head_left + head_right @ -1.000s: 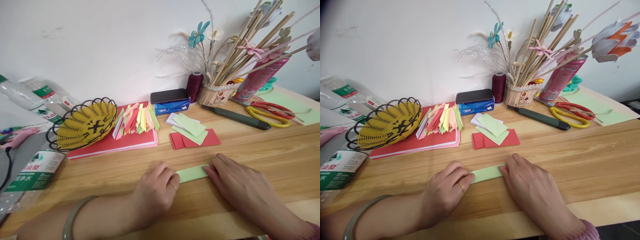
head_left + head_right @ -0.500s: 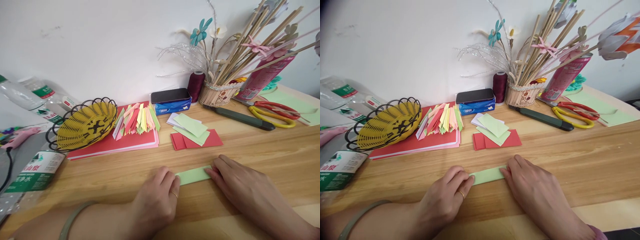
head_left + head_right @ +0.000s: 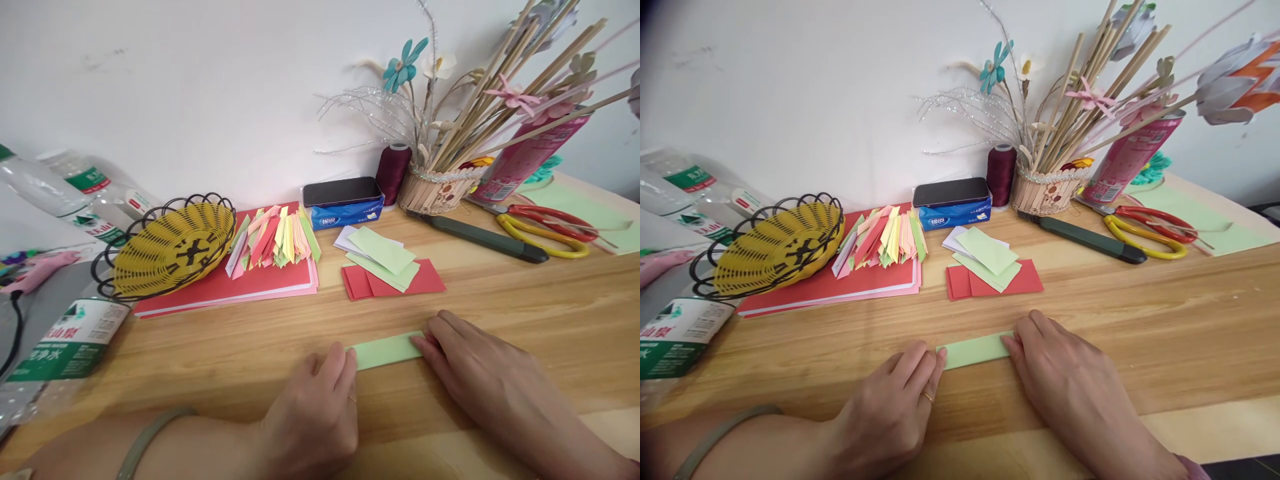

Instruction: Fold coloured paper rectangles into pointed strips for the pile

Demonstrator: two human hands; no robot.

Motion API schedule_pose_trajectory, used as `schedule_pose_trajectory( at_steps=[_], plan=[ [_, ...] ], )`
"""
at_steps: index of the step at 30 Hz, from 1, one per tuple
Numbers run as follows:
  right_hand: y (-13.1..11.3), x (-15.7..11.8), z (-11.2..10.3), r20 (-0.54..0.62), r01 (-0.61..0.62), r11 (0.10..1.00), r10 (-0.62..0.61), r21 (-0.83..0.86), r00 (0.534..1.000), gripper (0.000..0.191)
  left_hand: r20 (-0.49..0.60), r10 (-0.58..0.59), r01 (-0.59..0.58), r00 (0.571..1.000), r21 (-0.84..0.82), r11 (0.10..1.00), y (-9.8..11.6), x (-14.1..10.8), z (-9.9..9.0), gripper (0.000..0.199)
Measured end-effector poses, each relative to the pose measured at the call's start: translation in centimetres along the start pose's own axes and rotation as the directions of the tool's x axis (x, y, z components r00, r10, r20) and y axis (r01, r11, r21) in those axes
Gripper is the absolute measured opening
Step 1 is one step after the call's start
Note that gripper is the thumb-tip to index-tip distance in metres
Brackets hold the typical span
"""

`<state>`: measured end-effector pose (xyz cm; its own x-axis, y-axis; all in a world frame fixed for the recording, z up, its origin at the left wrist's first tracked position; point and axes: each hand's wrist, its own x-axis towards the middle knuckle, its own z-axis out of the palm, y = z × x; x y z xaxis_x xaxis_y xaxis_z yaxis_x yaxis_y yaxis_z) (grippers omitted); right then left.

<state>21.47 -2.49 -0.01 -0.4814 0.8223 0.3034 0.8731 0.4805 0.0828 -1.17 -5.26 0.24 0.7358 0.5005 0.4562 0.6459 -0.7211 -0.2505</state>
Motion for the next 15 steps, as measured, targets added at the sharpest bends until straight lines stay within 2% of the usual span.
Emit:
schedule_pose_trajectory(
  at_steps=[10,15],
  plan=[
    [0.4,-0.1,-0.2,0.038,-0.103,0.994,0.102,0.027,0.994,0.030,-0.007,0.046,-0.045,0.999,0.052,0.998,-0.1,-0.2,0.0,0.020],
    [1.1,0.1,-0.2,0.051,-0.113,0.993,0.112,0.027,0.992,0.034,0.016,0.078,-0.080,0.997,0.085,0.993,0.0,-0.7,0.2,0.018]
  ],
)
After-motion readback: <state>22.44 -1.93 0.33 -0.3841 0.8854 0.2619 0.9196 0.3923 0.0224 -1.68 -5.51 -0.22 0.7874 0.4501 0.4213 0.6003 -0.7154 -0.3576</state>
